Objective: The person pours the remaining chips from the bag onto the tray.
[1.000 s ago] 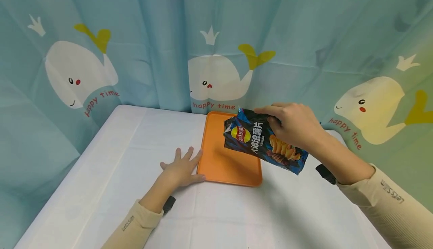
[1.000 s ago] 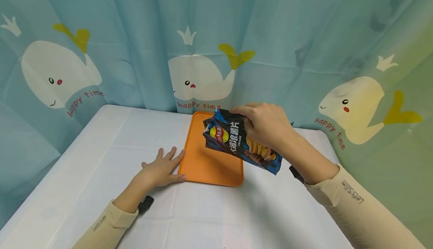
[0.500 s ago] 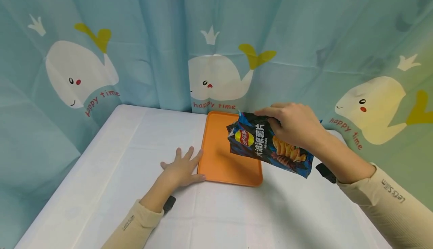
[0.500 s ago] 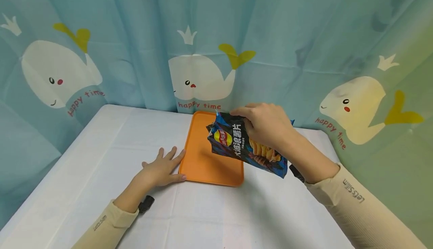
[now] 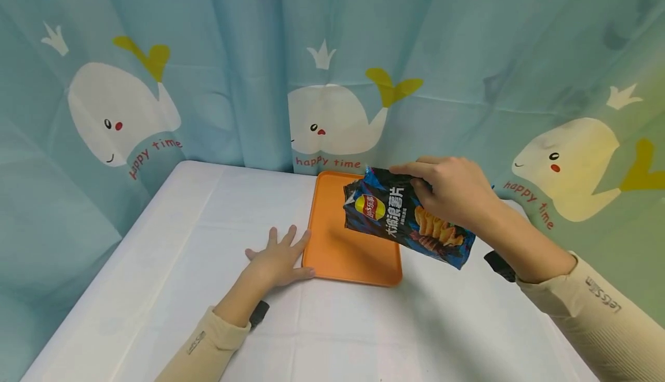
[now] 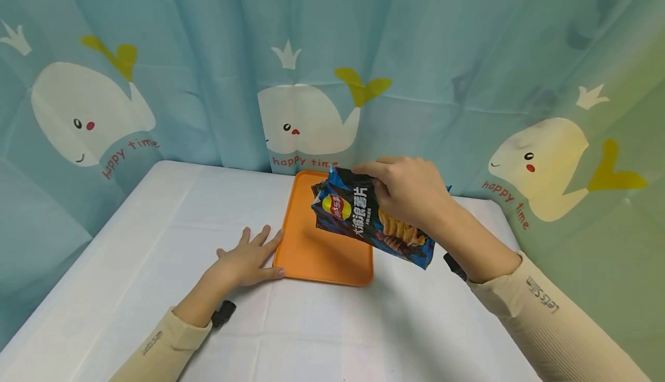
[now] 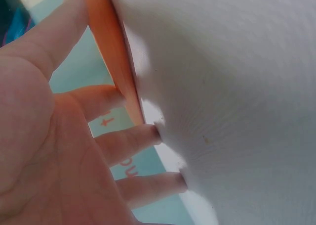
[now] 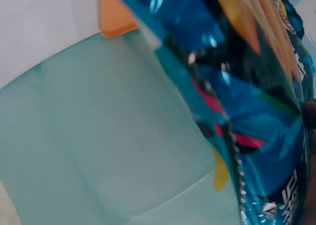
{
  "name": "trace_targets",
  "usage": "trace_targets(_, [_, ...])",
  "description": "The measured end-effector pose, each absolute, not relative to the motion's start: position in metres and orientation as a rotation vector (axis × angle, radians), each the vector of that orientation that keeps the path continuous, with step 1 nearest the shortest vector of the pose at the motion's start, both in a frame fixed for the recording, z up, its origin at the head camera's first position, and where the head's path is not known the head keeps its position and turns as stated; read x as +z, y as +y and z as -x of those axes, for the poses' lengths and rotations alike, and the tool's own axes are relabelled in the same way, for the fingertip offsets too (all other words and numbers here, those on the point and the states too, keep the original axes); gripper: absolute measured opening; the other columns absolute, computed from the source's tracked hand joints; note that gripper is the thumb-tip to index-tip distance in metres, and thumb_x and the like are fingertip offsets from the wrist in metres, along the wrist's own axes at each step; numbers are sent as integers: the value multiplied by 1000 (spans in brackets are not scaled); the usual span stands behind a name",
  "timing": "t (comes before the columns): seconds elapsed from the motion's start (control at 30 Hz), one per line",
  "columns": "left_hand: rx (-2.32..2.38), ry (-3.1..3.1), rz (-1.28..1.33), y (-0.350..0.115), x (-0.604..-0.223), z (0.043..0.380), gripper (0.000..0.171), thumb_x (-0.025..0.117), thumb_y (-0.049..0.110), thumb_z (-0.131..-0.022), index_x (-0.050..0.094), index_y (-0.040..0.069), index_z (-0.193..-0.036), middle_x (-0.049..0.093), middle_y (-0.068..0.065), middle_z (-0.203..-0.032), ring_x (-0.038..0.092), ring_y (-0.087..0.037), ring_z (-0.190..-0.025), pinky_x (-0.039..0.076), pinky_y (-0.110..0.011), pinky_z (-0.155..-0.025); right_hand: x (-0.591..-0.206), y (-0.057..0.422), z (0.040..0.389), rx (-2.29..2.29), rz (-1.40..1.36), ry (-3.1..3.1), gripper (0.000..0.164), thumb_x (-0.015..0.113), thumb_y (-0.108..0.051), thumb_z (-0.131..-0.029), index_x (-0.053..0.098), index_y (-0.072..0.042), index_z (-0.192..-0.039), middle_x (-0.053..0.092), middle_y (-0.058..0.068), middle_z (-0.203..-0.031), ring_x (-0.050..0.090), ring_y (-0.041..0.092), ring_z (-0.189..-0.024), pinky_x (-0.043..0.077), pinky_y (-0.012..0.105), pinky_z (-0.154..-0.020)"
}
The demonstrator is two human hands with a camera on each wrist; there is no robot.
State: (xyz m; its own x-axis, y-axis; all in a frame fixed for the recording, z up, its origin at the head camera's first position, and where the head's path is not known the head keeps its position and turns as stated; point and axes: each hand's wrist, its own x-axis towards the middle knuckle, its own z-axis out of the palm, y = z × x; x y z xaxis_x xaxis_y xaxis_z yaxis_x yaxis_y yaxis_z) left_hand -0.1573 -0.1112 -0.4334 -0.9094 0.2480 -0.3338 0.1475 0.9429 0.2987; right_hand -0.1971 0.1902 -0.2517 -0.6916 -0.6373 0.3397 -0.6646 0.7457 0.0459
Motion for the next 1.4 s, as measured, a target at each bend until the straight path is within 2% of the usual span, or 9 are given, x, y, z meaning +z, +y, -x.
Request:
trace_targets(0.27, [376,2724,-282,-112,-434,157,89,66,61,-87,28,26,-159,21,-14,-165,11,-54,-148,23,-89,-88,-251,189,198,133,-999,-2624,43,57,-1,-90,74,-27,-120,75,0,-96,26,9,-42,22,26,-43])
trace_targets(0.8, [368,2735,-291,-112,-436,159,91,67,62,-86,27,26,-159,21,-14,-165,11,-54,-148,24,-89,-88,-248,190,198,119,-1017,-2574,41,58,-2,-90,75,-26,-118,73,-2,-86,29,8,-44,23,27,-43])
trace_targets(1.03, [358,2729,-290,-113,-436,159,91,67,62,-86,26,26,-159,20,-14,-166,11,-53,-148,24,-88,-88,-249,191,197,142,-1018,-2565,43,59,0,-89,75,-26,-119,75,0,-92,27,8,-43,22,26,-43])
trace_targets(1.4, [369,2728,-291,-113,-436,159,91,66,63,-86,26,27,-159,20,-13,-166,10,-53,-148,23,-89,-89,-246,191,196,139,-1009,-2559,40,60,-1,-89,75,-25,-118,75,1,-93,26,7,-42,22,27,-43])
